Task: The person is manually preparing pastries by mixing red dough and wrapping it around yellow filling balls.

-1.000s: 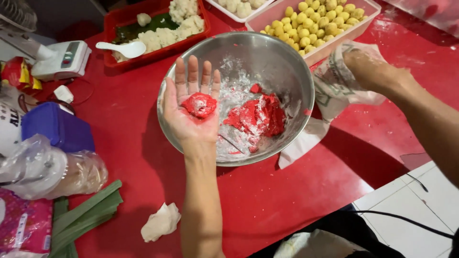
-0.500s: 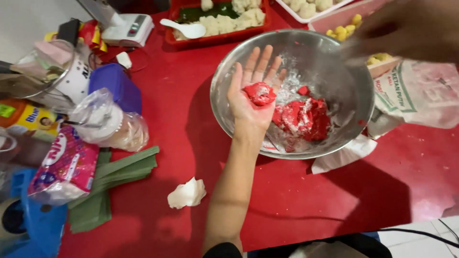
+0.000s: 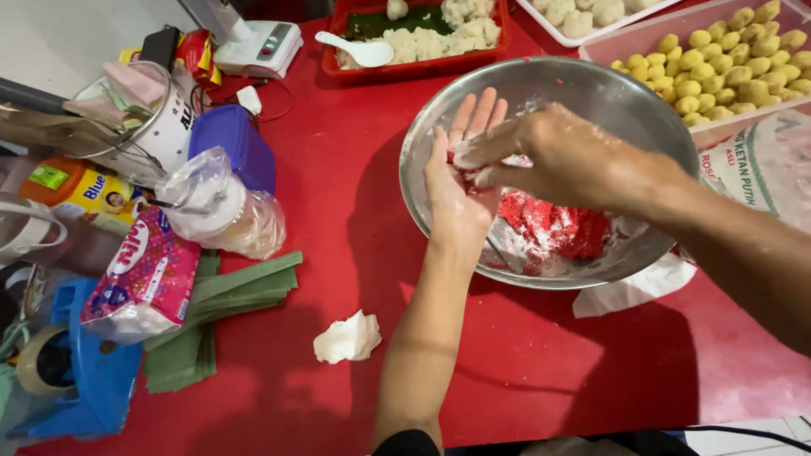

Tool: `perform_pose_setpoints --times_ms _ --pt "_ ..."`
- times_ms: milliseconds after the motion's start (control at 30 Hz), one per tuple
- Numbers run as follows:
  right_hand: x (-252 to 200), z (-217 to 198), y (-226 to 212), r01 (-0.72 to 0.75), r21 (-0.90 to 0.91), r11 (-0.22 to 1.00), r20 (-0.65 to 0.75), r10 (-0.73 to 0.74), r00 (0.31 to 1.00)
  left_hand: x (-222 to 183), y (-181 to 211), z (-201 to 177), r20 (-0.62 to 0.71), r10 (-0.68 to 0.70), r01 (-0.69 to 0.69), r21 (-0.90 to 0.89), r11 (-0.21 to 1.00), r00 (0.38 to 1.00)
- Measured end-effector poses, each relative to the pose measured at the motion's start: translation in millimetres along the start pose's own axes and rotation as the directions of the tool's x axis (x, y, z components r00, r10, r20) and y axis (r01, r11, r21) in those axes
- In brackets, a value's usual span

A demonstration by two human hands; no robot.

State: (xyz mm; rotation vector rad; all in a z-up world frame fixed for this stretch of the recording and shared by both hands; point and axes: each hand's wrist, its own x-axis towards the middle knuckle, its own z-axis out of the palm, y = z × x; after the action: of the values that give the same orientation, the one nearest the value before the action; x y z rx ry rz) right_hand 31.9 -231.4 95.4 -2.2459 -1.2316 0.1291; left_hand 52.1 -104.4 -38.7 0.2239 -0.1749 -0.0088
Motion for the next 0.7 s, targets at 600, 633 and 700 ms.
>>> perform_pose_setpoints --times_ms 600,633,700 --pt "-6.3 29.4 14.8 -0.024 0.061 0.998 -0.230 0.038 0.972 -4.6 -7.4 19.0 -0.250 0.051 -0.034 0.072 0.997 0.967" --pt "-6.0 33.5 19.0 -0.025 0.054 0.998 -0.277 0.039 0.960 -4.7 -6.1 16.5 -0.273 -0.002 0.022 0.071 0.997 0.962" --pt "-4.0 36.9 26.0 -0.033 0.043 0.999 -0.328 0.045 0.944 -6.0 -2.6 19.9 -0.291 -0.064 0.087 0.066 0.994 0.955"
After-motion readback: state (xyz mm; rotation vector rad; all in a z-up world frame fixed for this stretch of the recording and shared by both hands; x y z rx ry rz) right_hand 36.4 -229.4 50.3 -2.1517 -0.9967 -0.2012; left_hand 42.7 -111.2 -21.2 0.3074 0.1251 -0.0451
